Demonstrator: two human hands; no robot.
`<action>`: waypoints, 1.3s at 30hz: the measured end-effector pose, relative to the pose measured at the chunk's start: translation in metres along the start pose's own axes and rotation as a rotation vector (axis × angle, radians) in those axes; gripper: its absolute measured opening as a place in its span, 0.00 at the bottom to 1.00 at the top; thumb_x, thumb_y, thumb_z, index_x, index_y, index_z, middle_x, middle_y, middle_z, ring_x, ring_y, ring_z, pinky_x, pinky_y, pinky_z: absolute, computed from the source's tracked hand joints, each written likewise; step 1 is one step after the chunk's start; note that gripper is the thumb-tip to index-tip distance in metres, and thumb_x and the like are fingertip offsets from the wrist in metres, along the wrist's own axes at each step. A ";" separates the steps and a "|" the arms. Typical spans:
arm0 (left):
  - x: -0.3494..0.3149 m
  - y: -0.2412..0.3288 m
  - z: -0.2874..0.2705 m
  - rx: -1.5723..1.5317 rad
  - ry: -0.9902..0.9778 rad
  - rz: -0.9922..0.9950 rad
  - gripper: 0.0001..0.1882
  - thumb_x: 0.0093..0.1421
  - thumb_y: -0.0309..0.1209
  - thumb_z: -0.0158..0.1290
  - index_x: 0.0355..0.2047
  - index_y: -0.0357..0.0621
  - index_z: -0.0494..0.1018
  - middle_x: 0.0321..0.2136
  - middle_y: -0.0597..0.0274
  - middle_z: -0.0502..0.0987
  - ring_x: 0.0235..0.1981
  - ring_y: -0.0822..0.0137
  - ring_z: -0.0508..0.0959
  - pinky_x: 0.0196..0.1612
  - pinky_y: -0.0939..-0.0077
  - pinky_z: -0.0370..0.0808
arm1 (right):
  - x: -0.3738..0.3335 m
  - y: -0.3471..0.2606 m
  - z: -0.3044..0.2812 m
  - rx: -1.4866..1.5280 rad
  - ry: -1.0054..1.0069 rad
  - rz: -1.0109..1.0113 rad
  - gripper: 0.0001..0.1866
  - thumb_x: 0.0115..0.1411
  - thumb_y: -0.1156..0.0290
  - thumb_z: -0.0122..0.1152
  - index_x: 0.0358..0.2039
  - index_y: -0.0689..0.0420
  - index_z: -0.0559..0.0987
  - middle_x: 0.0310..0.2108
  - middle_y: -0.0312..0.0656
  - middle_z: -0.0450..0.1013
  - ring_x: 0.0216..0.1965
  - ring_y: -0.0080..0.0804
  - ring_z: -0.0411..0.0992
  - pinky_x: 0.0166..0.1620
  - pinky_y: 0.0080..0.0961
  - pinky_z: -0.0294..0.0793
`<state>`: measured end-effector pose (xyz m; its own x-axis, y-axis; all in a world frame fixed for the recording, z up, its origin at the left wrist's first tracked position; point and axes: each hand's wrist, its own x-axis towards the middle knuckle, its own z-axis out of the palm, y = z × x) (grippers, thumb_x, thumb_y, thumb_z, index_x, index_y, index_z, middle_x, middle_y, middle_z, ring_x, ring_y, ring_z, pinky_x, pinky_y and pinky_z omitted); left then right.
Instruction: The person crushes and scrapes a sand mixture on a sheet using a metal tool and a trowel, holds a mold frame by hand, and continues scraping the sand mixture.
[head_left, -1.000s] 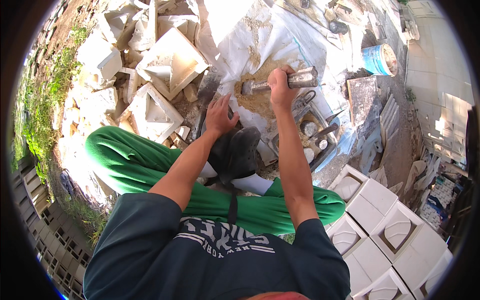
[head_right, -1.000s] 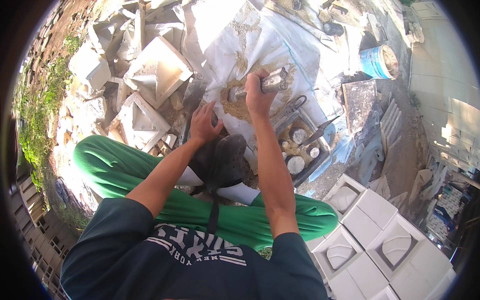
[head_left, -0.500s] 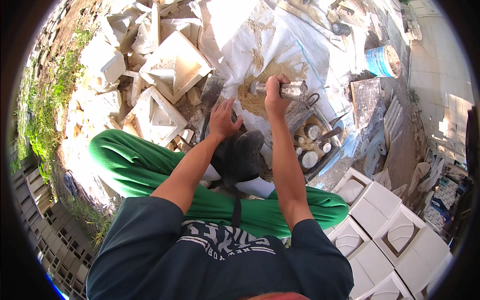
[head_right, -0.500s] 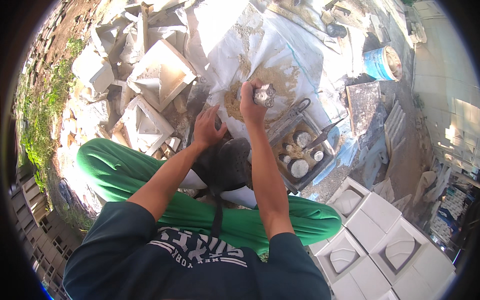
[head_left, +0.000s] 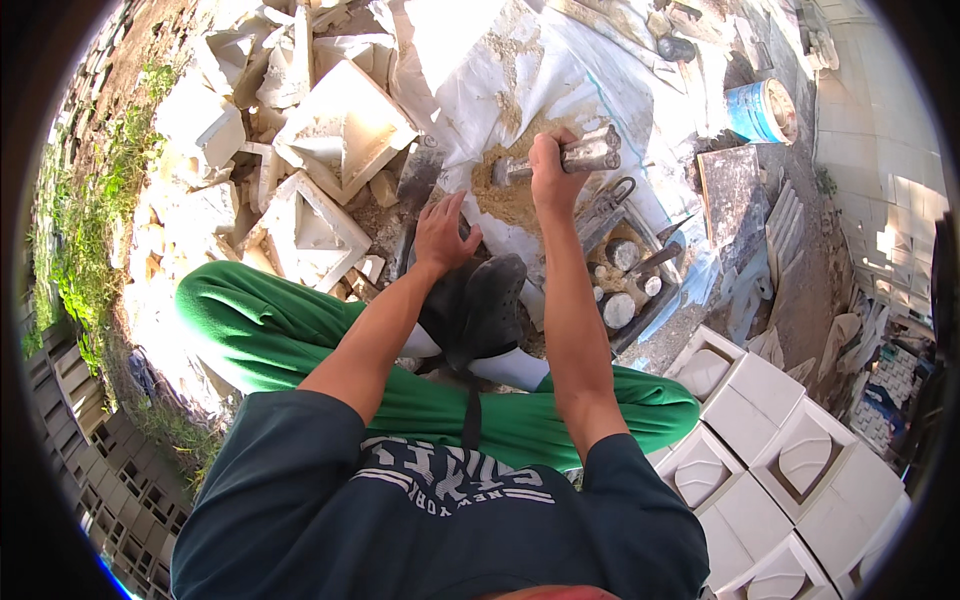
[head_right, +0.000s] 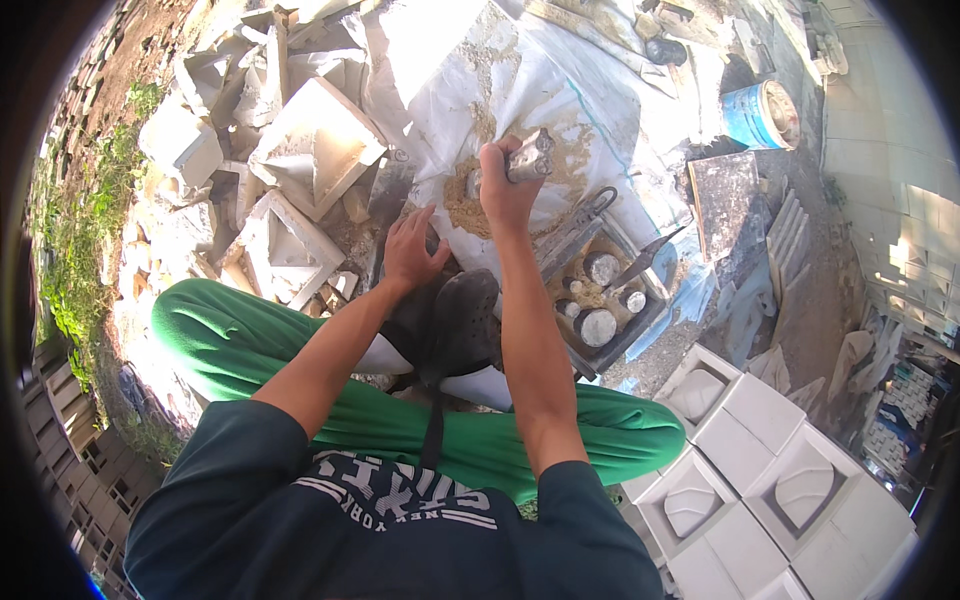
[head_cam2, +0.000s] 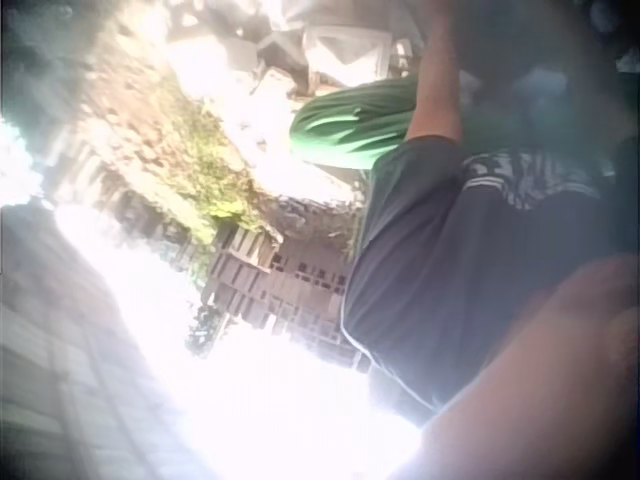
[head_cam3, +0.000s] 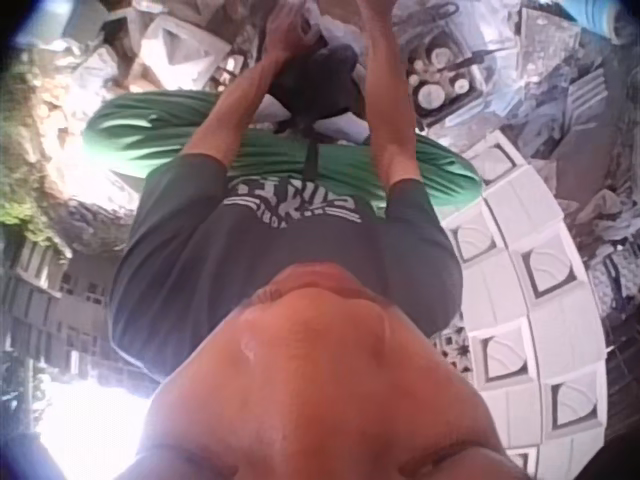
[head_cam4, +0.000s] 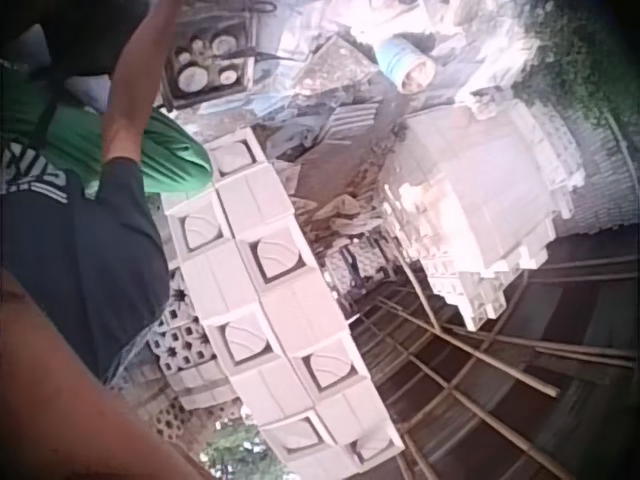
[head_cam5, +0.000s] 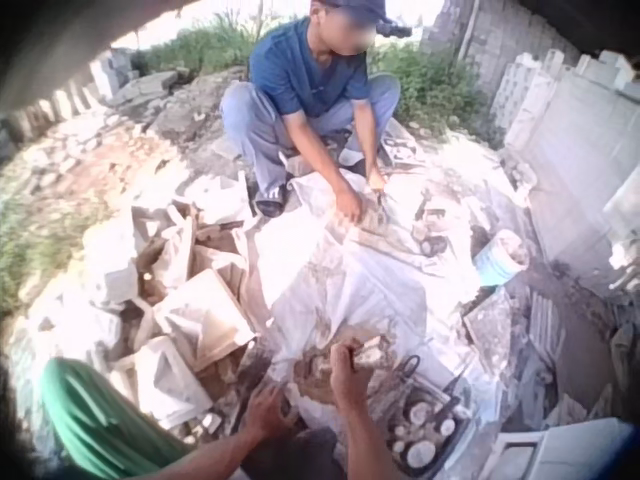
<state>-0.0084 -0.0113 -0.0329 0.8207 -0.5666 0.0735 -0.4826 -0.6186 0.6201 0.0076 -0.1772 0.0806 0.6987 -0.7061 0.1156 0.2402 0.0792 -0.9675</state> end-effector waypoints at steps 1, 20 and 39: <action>-0.011 -0.006 -0.003 0.007 0.007 -0.010 0.32 0.50 0.41 0.52 0.54 0.39 0.63 0.48 0.50 0.71 0.51 0.55 0.70 0.58 0.62 0.60 | 0.001 -0.013 0.005 0.052 -0.005 -0.009 0.15 0.52 0.82 0.51 0.14 0.55 0.59 0.13 0.30 0.54 0.15 0.17 0.49 0.20 0.18 0.49; -0.007 -0.005 -0.004 -0.019 0.083 0.016 0.22 0.49 0.38 0.54 0.44 0.42 0.69 0.41 0.53 0.74 0.44 0.55 0.72 0.53 0.62 0.63 | -0.070 -0.045 -0.037 0.017 0.515 -0.019 0.10 0.49 0.80 0.49 0.17 0.54 0.61 0.14 0.29 0.55 0.16 0.16 0.52 0.22 0.16 0.52; 0.056 -0.008 0.027 -0.279 -0.220 -0.921 0.19 0.50 0.41 0.52 0.36 0.38 0.75 0.38 0.50 0.78 0.41 0.51 0.78 0.48 0.61 0.70 | -0.081 -0.098 -0.058 0.201 0.427 -0.230 0.14 0.52 0.80 0.45 0.14 0.52 0.57 0.09 0.29 0.52 0.12 0.18 0.50 0.18 0.17 0.51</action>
<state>0.0333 -0.0528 -0.0547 0.7510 -0.0343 -0.6594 0.4288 -0.7341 0.5265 -0.1121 -0.1685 0.1528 0.2860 -0.9417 0.1773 0.5085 -0.0077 -0.8610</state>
